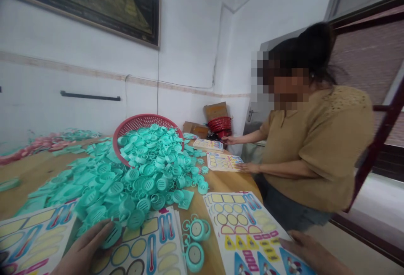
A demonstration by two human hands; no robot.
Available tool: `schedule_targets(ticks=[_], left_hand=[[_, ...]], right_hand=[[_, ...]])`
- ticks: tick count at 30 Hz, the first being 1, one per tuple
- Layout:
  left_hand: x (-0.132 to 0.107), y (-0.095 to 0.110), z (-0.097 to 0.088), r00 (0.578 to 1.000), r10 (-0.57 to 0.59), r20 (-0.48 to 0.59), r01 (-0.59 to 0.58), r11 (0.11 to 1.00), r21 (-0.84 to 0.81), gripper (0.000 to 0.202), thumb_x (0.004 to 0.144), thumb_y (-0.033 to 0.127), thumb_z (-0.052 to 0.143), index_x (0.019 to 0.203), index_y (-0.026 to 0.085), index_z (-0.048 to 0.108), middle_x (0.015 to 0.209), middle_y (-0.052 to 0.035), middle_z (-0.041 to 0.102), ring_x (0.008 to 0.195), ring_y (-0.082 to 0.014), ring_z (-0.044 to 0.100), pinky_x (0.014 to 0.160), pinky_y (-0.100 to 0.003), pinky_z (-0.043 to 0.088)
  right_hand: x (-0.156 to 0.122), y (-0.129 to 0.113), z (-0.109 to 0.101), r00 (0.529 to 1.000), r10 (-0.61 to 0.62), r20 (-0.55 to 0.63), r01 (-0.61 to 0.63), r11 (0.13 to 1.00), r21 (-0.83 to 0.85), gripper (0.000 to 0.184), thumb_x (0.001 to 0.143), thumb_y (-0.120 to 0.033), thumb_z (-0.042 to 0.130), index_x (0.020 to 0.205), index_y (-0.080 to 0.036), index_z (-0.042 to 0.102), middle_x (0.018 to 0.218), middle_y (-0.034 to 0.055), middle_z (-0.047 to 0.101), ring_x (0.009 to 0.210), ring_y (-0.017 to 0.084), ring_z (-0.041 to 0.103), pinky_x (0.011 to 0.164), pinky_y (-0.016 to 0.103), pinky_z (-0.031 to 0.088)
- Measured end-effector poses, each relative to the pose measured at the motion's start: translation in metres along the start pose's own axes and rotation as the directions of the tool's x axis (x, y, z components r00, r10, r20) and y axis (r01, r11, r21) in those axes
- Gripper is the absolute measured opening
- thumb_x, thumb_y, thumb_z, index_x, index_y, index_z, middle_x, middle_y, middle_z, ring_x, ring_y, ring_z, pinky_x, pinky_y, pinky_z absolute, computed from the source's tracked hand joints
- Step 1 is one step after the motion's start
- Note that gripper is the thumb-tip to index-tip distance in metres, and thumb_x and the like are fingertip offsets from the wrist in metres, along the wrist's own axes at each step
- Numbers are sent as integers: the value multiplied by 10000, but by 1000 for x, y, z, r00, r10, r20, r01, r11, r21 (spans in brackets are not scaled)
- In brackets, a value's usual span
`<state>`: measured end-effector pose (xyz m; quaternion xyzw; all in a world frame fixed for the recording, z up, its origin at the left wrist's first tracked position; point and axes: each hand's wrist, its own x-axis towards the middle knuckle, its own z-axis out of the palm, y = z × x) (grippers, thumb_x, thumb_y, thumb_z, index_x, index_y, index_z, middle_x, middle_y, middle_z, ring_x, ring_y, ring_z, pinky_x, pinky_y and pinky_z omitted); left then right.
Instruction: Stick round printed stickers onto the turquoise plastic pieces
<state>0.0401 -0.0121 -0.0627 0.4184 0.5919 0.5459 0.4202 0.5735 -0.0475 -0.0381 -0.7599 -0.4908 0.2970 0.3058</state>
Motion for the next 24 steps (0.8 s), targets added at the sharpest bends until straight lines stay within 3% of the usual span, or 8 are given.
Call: schedule_targets(ticks=[3,6,10,13,16,20,23,24], left_hand=[[1,0,1,1000,6,0,-6,1000,0,223,582,361,722,779,256,717,1095,-56,689,1149,-332,553,757,-342,584],[3,-4,-3,999,35,12,-35,999,19,280,534,354,749,789,243,720,1089,-70,690,1167,-347,536,831,-376,557],[7,-12,-8,992,124,14,-124,991,40,428,354,234,812,772,259,720,1110,-72,682,1237,-365,466,951,-378,483],[7,-11,-5,998,54,-24,-54,998,11,352,426,319,788,761,254,704,1085,-82,687,1221,-373,482,851,-394,548],[4,-5,0,1000,-19,-11,18,999,-27,328,558,444,718,821,248,696,1122,-83,674,1166,-358,538,774,-380,580],[-3,4,7,998,-59,17,60,994,-93,400,631,517,665,923,243,658,1091,-93,689,1086,-336,600,731,-373,588],[-9,8,8,1000,-17,4,18,993,-117,470,597,550,680,962,254,655,1060,-94,701,1086,-362,595,743,-409,587],[-10,8,8,1000,1,-1,-1,992,-129,493,572,558,695,965,262,659,1063,-91,700,1093,-372,588,758,-421,584]], right_hand=[[-3,-2,12,971,13,240,-49,988,146,457,545,-630,623,732,-214,654,761,103,747,698,295,706,614,342,545],[-2,-1,24,987,-55,150,49,998,43,437,565,-641,604,656,-215,629,691,66,724,675,273,689,586,321,526],[-1,3,33,990,-138,-4,133,966,-223,439,585,-671,541,571,-238,608,623,55,681,669,281,663,608,349,506],[-5,3,32,983,-170,-68,140,938,-318,441,600,-677,518,651,-263,662,742,80,709,773,304,669,721,373,508],[-9,-7,28,970,-182,-163,128,946,-296,444,577,-654,551,726,-257,681,871,114,716,868,323,663,800,378,500],[-17,-47,36,966,-215,-142,193,970,-150,415,648,-616,527,787,-251,668,890,94,717,898,305,651,796,352,501],[-35,-104,64,957,-279,-73,279,960,-14,440,736,-616,481,886,-246,665,974,41,702,995,263,609,855,312,469],[-44,-126,78,934,-355,-23,356,932,65,442,791,-600,453,917,-229,659,978,39,689,1015,252,589,873,306,451]])
